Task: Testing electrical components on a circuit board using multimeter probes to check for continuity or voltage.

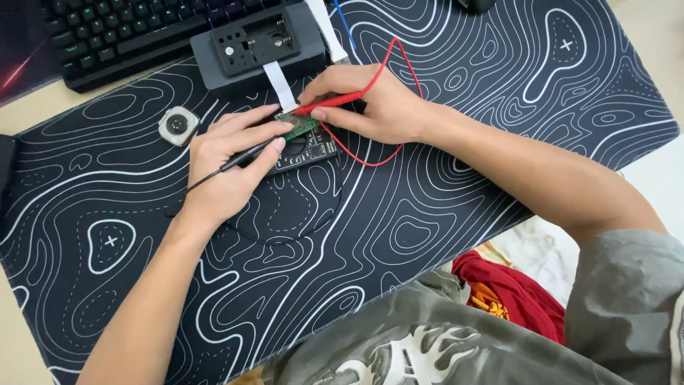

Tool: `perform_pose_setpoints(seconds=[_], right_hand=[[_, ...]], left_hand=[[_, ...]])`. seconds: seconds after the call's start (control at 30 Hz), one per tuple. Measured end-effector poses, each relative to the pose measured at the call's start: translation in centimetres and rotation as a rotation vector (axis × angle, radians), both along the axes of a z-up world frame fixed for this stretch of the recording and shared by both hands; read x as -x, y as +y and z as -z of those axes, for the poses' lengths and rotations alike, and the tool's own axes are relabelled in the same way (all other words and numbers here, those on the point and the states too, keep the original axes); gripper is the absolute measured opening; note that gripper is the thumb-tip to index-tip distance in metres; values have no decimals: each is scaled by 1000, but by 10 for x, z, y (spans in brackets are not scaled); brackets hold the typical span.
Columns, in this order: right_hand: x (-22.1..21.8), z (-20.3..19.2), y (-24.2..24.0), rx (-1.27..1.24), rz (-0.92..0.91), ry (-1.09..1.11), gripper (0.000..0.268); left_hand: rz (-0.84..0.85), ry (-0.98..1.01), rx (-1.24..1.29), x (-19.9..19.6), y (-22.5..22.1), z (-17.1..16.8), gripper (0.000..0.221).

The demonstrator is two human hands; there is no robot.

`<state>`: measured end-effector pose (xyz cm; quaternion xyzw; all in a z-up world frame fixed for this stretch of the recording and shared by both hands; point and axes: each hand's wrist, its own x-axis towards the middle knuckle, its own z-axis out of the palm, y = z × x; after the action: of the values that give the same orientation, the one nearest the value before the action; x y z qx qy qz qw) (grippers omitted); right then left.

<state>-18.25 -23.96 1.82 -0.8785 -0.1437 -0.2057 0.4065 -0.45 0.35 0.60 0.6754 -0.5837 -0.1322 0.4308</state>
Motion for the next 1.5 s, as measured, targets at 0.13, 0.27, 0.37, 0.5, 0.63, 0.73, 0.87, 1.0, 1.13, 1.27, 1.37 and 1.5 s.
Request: perform_pose_setpoints(seconds=[0.13,0.27,0.37,0.5,0.63,0.73,0.87,1.0,1.13,1.27,1.37,1.5], right_hand=[[2,-1,0,15,-17,-10,21],[0,-1,-1,7,-5,2,22],[1,-1,-1,3,2,14,22],[2,0,-1,8,-1,18,22],[1,-1,-1,15,1,21,22],[2,0,-2,18,8,22,22],[1,-2,-2,11,-4,19,23],[1,-4,-1,23,-19,6,23],[1,-4,-1,29,-25,-6,22],[0,-3,-2,22,3,32,23],[1,-5,-1,36,6,43,22],[4,-5,1,46,17,58,21]], left_hand=[[30,8,14,0,1,-1,22],[7,-13,-9,-1,1,-2,22],[13,20,-10,1,0,-4,22],[8,25,-18,3,1,-4,22],[-25,19,-27,3,1,-3,21],[-18,9,15,1,0,1,20],[-14,19,-9,0,0,-2,21],[-17,14,18,1,0,-1,21],[-21,-31,68,2,-1,3,19],[-28,5,62,1,-3,1,19],[-16,23,47,1,-2,-2,19],[-31,23,17,3,1,4,19]])
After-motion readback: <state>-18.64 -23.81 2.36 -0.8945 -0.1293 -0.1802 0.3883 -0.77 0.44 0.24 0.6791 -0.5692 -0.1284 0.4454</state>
